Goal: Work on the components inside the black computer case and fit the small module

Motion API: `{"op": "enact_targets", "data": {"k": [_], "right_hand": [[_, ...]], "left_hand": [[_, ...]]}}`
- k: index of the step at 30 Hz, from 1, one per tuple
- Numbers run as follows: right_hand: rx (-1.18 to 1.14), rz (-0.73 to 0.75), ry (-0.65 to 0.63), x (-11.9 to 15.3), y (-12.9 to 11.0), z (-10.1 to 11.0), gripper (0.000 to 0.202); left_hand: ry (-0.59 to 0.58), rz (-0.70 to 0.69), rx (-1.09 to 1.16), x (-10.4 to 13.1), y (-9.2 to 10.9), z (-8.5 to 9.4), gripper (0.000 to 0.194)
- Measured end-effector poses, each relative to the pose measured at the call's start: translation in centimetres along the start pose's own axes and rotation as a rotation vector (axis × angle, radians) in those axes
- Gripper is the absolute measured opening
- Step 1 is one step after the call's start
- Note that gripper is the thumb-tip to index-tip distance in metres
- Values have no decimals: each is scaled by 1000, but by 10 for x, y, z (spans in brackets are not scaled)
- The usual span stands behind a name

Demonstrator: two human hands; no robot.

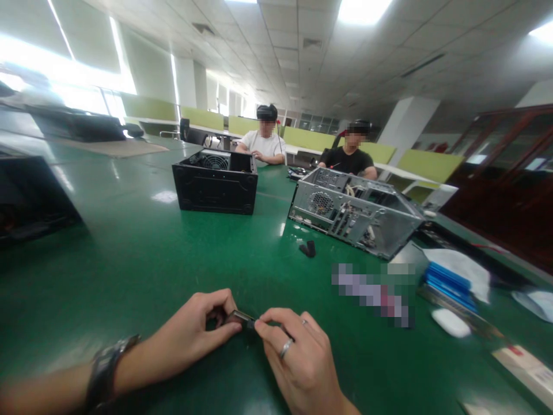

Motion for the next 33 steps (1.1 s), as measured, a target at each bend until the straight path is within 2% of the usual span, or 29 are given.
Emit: {"op": "enact_targets", "data": {"k": [3, 6, 9, 11, 14, 19, 33], "right_hand": [[5, -8, -17, 0, 5, -1, 20], [101, -23, -55, 0, 20, -1, 21], [187, -124, -64, -1, 41, 3, 19], [136, -174, -15, -2, 46, 8, 18], [27, -100, 70, -4, 30, 14, 24], [59, 56, 4, -6, -3, 11, 31], [45, 54, 9, -7, -1, 5, 28]], "left_hand": [[-3, -7, 18, -1, 1, 2, 12], [29, -28, 24, -1, 4, 5, 10], [80, -35, 5, -1, 6, 10, 8], [76, -41, 2, -1, 6, 10, 7], [66, -65, 4, 0, 6, 8, 7], [66, -124, -7, 3, 9, 4, 11], [46, -136, -29, 5, 11, 2, 10]]}}
Point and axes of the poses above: each hand's wrist, its own x-axis away from the middle knuckle, its own z-axis out of the back of the hand, y = z × x, the point moved 3 cm from there along -x, towards the middle knuckle, and after that the axes turned 8 degrees about -z, right-handed, at the moved point
